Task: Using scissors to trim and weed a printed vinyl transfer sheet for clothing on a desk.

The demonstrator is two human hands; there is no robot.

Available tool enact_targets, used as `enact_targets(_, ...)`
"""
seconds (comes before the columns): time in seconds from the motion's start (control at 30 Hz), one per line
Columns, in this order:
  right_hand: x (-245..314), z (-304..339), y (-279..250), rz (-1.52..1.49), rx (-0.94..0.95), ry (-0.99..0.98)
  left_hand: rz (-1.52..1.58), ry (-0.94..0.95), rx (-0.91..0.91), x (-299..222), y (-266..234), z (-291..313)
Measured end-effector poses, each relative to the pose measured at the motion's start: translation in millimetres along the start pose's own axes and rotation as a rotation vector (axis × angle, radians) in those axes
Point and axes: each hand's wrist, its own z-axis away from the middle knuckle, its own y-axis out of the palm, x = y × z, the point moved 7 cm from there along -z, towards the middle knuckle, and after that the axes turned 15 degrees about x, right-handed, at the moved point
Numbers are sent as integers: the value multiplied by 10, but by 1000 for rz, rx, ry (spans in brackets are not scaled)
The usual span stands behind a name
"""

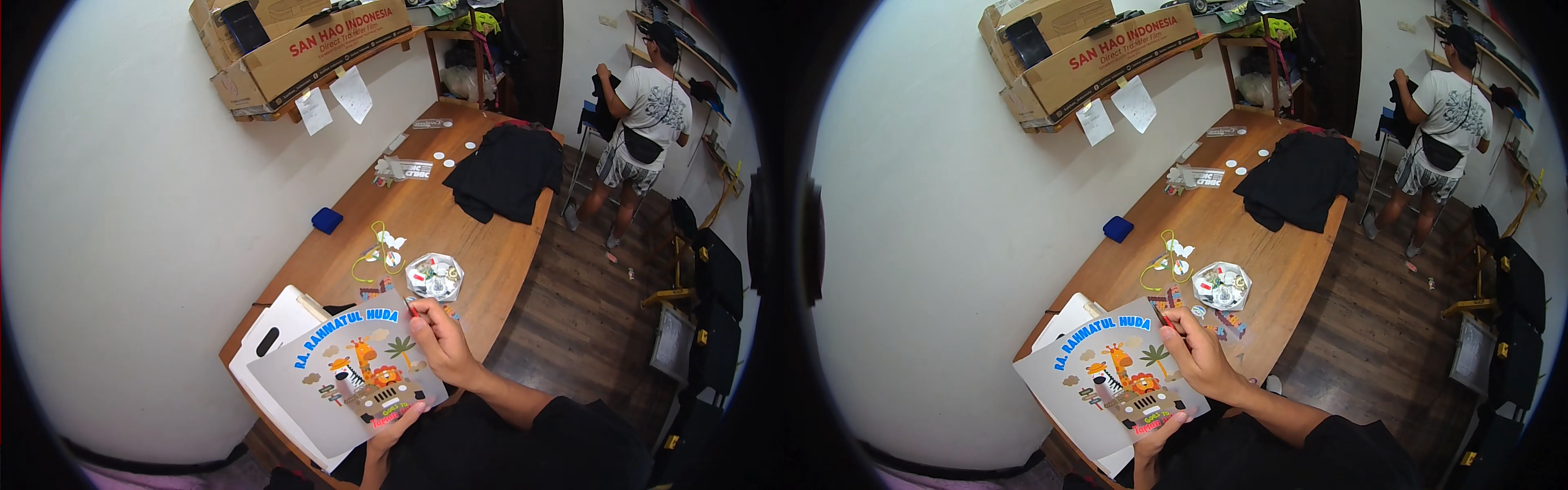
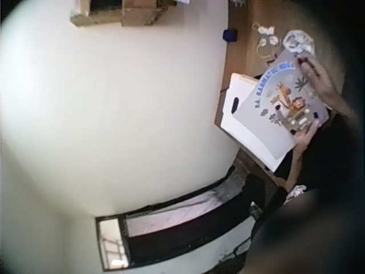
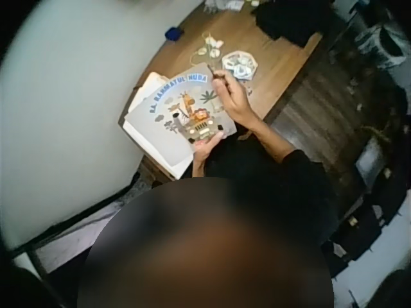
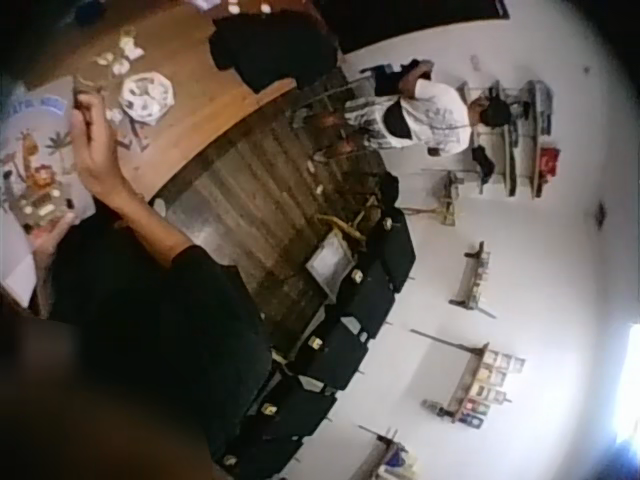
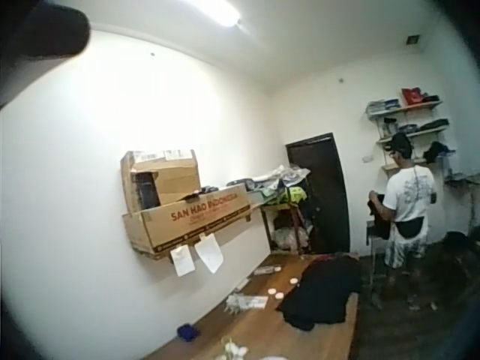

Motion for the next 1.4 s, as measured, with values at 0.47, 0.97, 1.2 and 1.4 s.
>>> enact_targets(0.47, -135, -5, 53, -59, 95, 29, -40, -32, -64, -234, 23, -34)
enact_targets(0.97, -13, 90, -6, -58, 17, 1, -39, -141, 0, 41, 1, 113)
enact_targets(1.2, 40, 158, -81, -74, -32, 1, -66, -140, -19, 9, 103, 122)
enact_targets(1.4, 43, 209, -51, -68, 33, 11, -71, -65, 0, -13, 118, 154)
